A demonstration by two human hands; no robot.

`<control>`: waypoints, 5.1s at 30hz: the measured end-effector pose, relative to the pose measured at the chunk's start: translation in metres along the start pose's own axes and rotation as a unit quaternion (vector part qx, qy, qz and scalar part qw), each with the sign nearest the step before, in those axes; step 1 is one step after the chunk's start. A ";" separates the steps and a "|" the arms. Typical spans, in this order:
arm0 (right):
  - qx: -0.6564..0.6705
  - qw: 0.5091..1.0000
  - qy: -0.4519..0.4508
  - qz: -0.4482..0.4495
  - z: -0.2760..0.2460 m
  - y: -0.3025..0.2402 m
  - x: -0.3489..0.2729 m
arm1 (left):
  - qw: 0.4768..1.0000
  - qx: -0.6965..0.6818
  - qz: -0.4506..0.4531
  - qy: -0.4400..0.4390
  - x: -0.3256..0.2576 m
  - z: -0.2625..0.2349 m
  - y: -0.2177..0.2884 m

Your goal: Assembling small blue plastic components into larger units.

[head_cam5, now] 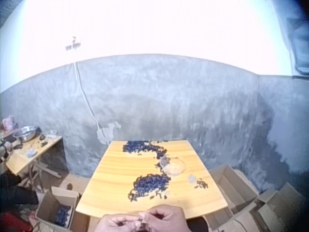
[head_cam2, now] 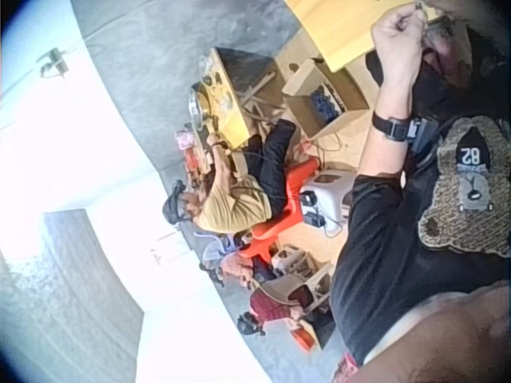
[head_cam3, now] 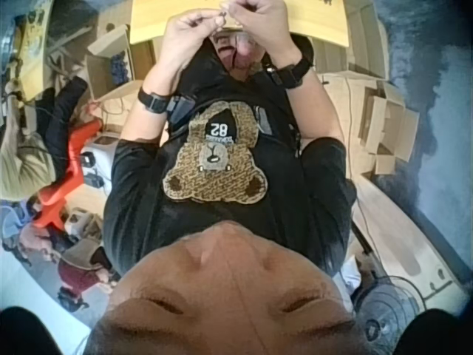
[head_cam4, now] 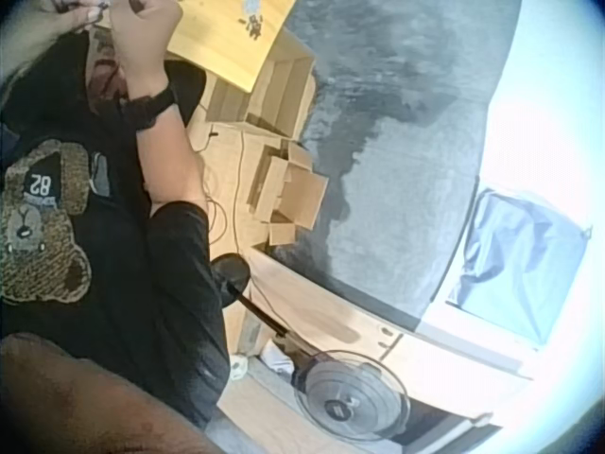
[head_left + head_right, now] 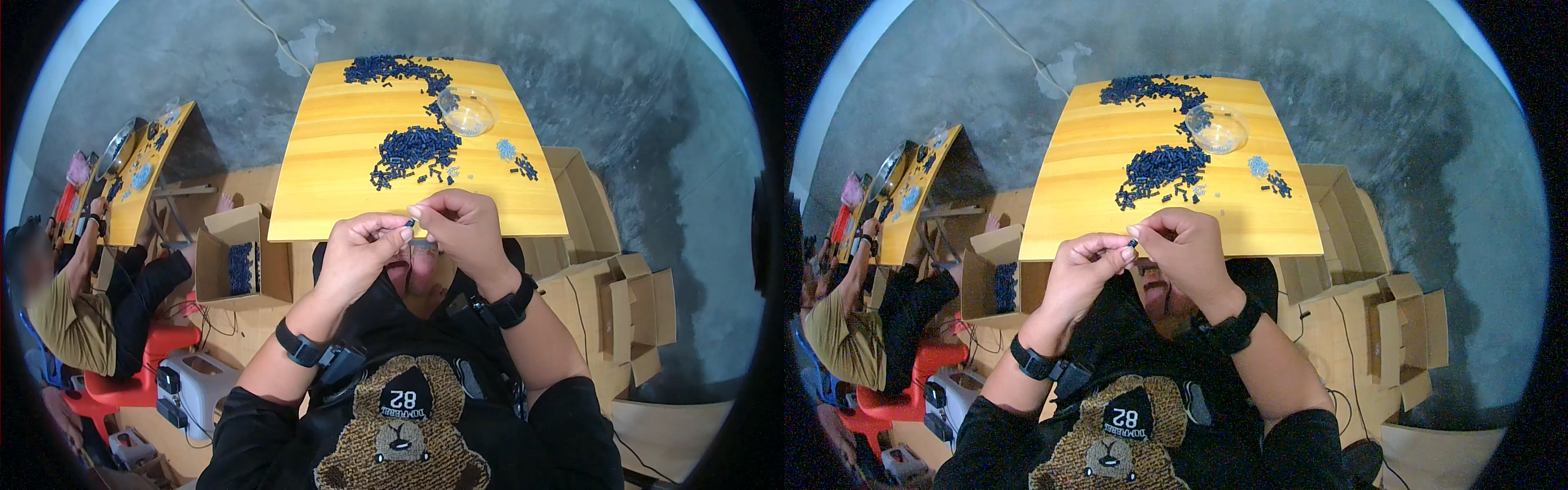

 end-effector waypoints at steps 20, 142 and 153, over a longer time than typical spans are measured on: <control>-0.008 0.998 0.064 0.009 0.012 0.006 -0.003 | 0.987 0.095 0.126 0.032 0.003 0.003 0.003; -0.448 0.883 -0.093 -0.103 0.014 0.100 -0.001 | 0.928 -0.210 -0.304 0.053 0.033 -0.040 -0.124; -0.396 0.908 -0.074 -0.117 0.010 0.105 -0.003 | 0.934 -0.201 -0.263 0.133 0.032 -0.033 -0.131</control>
Point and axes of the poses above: each hand's wrist, its own x-axis towards the middle knuckle, its own z-axis out of the palm, y = z × x, the point moved 3 cm from there along x, towards the middle knuckle, and after that the axes turned 10 degrees about -x, right-handed, at the moved point
